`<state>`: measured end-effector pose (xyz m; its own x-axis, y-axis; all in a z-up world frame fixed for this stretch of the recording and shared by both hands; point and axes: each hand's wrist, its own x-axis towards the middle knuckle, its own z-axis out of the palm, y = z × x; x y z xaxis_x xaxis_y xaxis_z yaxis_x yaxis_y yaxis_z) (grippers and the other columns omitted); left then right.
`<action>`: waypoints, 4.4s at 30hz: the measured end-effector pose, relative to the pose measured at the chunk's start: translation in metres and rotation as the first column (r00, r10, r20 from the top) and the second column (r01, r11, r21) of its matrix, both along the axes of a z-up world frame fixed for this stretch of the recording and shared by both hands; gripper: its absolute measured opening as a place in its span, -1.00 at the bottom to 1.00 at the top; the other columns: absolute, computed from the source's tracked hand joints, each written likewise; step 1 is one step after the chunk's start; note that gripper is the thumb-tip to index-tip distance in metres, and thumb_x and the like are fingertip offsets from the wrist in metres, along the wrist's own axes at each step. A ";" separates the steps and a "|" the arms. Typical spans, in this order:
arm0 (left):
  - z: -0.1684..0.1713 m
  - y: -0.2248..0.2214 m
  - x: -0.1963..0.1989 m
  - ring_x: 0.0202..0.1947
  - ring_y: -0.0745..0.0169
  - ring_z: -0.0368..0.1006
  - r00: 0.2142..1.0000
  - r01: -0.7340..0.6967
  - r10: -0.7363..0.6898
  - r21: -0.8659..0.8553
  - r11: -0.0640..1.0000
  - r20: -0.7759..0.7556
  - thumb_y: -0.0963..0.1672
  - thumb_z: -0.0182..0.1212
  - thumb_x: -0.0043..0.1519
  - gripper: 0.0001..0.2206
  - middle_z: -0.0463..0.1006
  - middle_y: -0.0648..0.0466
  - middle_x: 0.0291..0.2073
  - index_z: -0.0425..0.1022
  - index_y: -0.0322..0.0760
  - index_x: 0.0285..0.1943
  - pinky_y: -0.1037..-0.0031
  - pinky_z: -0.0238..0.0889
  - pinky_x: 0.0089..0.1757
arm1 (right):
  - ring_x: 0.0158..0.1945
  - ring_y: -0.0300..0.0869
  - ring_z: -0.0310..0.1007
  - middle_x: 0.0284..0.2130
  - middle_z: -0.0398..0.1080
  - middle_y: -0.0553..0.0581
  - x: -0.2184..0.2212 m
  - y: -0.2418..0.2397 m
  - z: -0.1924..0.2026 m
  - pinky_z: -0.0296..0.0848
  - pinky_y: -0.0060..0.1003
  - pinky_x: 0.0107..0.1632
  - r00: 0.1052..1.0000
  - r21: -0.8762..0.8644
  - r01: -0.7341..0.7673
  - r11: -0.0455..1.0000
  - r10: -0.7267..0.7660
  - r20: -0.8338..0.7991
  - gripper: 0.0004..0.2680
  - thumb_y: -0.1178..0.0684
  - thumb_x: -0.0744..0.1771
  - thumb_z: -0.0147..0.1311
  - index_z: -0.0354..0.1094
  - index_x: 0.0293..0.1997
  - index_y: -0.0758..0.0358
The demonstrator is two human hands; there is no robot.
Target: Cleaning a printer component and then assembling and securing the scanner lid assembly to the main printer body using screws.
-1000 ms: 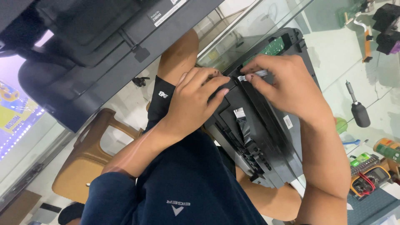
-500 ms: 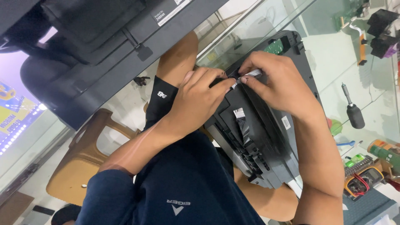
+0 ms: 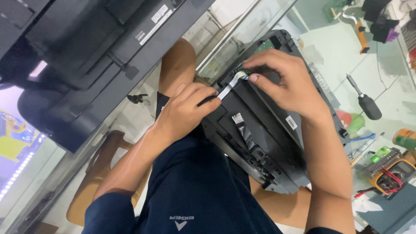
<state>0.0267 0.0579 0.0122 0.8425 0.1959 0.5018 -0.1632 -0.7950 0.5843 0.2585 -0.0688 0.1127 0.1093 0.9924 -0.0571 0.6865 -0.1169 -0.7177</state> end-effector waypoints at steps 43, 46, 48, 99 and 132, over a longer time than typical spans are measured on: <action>0.005 -0.034 0.022 -0.11 0.12 0.52 0.956 -0.286 0.282 0.036 0.958 0.076 -0.07 0.24 0.34 -0.80 0.59 0.09 -0.13 0.63 -0.12 0.08 0.36 0.34 -0.12 | -0.11 0.11 0.40 -0.24 0.42 0.21 0.012 -0.014 -0.043 0.21 -0.15 -0.13 0.999 0.083 -0.041 0.996 0.040 0.012 -0.92 0.15 0.44 0.06 0.49 -0.06 0.23; 0.010 -0.035 0.026 -0.10 0.12 0.55 0.946 -0.312 0.309 0.010 0.950 0.098 -0.12 0.32 0.30 -0.85 0.62 0.09 -0.17 0.65 -0.16 0.01 0.38 0.36 -0.10 | -0.17 0.10 0.44 -0.31 0.44 0.22 0.010 -0.016 -0.041 0.30 -0.13 -0.13 0.996 0.067 0.087 0.994 -0.087 0.006 -0.92 0.21 0.41 0.08 0.49 -0.06 0.30; 0.012 -0.036 0.027 -0.11 0.10 0.55 0.951 -0.303 0.304 -0.023 0.953 0.062 -0.16 0.33 0.28 -0.89 0.63 0.08 -0.21 0.67 -0.19 -0.06 0.39 0.35 -0.12 | -0.14 0.11 0.47 -0.30 0.47 0.23 0.004 -0.016 -0.035 0.35 -0.10 -0.11 0.996 0.052 0.090 0.995 -0.090 -0.008 -0.92 0.20 0.40 0.09 0.45 -0.05 0.31; 0.052 0.021 0.069 -0.18 0.33 0.55 0.996 -0.081 0.081 -0.855 0.513 -0.045 -0.21 0.33 0.30 -0.85 0.59 0.00 -0.17 0.54 -0.31 0.01 0.48 0.53 -0.14 | -0.22 0.06 0.59 -0.37 0.54 0.24 0.008 0.005 -0.026 0.49 -0.15 -0.16 0.953 0.124 0.168 0.978 -0.129 -0.273 -0.91 0.29 0.31 0.24 0.48 -0.15 0.32; 0.042 0.014 0.074 -0.42 0.35 0.46 0.958 -0.284 0.212 -0.692 0.663 -0.191 -0.10 0.43 0.18 -0.85 0.65 0.01 -0.39 0.61 -0.18 -0.16 0.54 0.47 -0.35 | -0.21 -0.21 0.50 -0.39 0.51 0.11 -0.004 -0.010 -0.056 0.44 -0.23 -0.02 0.811 -0.017 0.319 0.948 -0.282 -0.512 -0.89 0.15 0.37 0.08 0.44 -0.04 0.28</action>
<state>0.1012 0.0719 0.0544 0.7416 0.6688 0.0531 0.0578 -0.1425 0.9881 0.2548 -0.0789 0.0567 0.3773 0.9180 -0.1219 0.1683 -0.1974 -0.9658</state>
